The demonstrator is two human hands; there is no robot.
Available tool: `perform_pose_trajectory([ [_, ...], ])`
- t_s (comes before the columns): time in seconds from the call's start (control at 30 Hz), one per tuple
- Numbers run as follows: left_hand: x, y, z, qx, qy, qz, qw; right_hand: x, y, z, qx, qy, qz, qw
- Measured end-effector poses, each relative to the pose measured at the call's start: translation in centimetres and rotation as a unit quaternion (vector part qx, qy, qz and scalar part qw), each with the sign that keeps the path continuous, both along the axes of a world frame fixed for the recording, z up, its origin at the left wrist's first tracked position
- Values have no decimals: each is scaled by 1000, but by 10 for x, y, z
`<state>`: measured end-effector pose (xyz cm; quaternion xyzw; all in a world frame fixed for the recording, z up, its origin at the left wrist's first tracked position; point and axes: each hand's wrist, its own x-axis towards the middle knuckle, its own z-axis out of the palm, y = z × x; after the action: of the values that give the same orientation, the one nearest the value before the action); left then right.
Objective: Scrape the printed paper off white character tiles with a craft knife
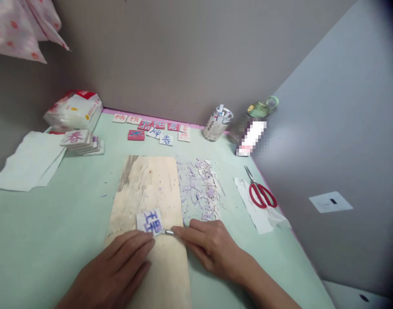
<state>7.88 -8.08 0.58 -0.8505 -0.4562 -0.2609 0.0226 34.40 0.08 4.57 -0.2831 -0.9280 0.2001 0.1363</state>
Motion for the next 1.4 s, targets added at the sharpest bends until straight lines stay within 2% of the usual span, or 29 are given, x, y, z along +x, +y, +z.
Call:
perform_pose_trajectory([
  [0.2,2,6,5,42,40,-48,997,-2,5,-3,22,12,3,1000],
  [1.1,-3,2,-6,-8,-1,-33,999,-11,16,-7,55,51,-19,997],
  [1.4,0,4,1,1,-3,-28,1000,-10,18,-13,59,51,-24,997],
])
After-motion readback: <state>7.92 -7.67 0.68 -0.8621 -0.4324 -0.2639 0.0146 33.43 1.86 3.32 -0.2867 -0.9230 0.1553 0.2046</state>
